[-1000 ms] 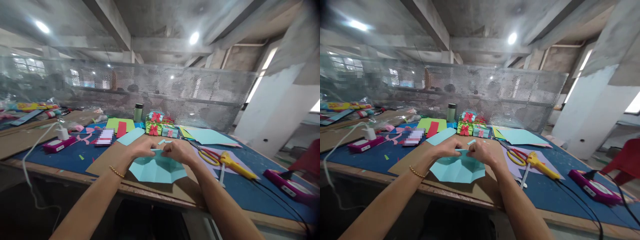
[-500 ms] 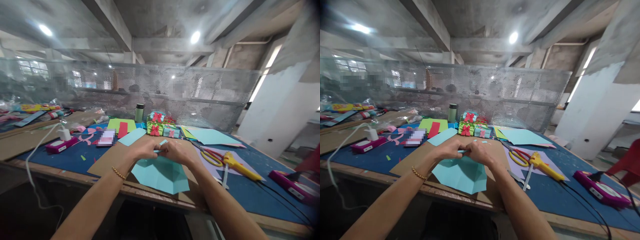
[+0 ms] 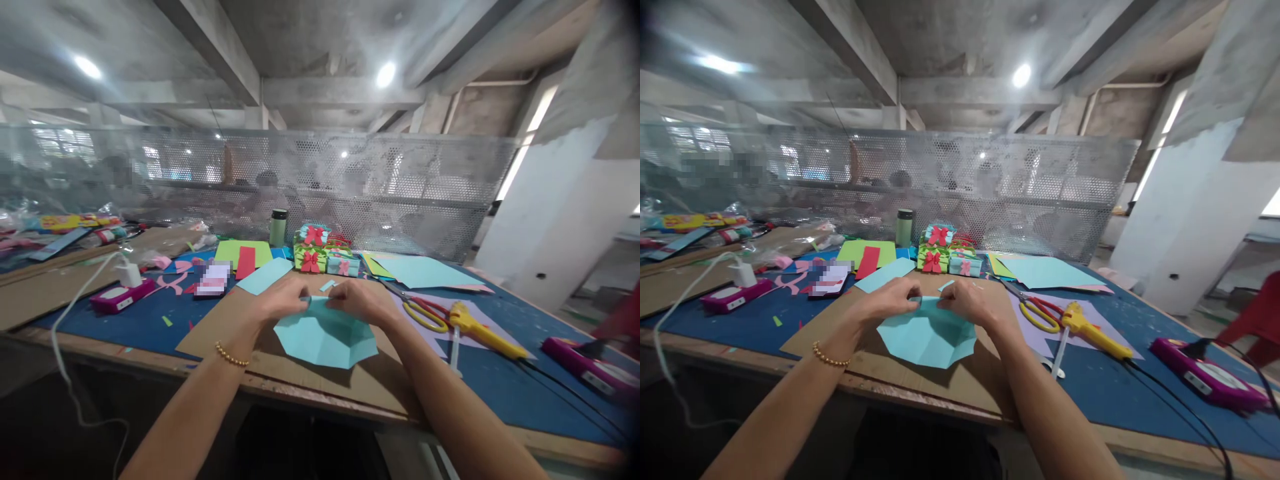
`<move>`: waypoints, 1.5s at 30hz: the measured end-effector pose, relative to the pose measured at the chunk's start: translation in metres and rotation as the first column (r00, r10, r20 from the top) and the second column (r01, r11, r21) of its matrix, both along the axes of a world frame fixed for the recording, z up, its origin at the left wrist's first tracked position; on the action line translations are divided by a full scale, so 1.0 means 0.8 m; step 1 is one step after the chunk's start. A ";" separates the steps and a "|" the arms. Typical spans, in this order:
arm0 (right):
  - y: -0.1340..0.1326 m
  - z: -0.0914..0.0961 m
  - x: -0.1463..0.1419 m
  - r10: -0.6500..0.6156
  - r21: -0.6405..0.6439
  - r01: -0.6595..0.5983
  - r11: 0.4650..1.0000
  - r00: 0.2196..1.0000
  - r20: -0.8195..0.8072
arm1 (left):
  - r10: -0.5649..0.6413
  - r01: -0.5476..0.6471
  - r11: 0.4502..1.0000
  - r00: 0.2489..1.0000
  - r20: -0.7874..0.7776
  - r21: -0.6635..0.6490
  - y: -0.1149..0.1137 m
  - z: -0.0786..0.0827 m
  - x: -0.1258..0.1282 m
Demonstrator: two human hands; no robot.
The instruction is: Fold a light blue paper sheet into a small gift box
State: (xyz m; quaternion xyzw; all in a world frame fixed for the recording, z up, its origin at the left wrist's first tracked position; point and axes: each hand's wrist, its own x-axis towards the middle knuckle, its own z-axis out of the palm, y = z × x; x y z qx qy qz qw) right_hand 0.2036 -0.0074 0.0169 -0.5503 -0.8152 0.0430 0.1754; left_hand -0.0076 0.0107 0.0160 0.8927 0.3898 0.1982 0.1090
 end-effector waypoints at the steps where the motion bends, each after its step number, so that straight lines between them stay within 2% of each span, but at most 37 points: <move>1: 0.000 0.000 0.000 0.000 -0.003 0.000 1.000 1.000 -0.001 | 0.018 -0.018 1.000 1.000 0.008 0.016 -0.001 0.000 0.001; 14: -0.002 0.001 -0.004 -0.017 0.011 0.017 1.000 1.000 0.017 | 0.165 -0.157 0.976 0.985 -0.042 0.151 0.002 -0.009 0.009; 21: -0.004 0.002 -0.004 -0.031 0.021 0.031 0.999 0.999 0.031 | 0.114 -0.105 0.984 0.992 -0.054 0.145 0.000 -0.007 0.005; 27: -0.007 0.002 -0.005 -0.016 0.018 0.016 1.000 0.999 0.040 | -0.076 0.078 0.997 0.994 0.078 -0.028 0.000 -0.002 0.004; 30: -0.007 0.001 -0.006 -0.003 0.019 0.003 1.000 0.999 0.043 | -0.125 0.130 0.990 0.988 0.094 -0.051 0.004 -0.007 0.007; 35: -0.007 -0.001 -0.009 0.033 0.005 -0.034 0.999 0.998 0.051 | -0.092 0.092 0.996 0.993 0.076 0.006 0.013 -0.016 0.009; 45: -0.013 0.003 -0.013 0.049 0.014 -0.050 0.999 0.996 0.077 | -0.127 0.131 0.991 0.986 0.108 -0.030 0.011 -0.013 0.009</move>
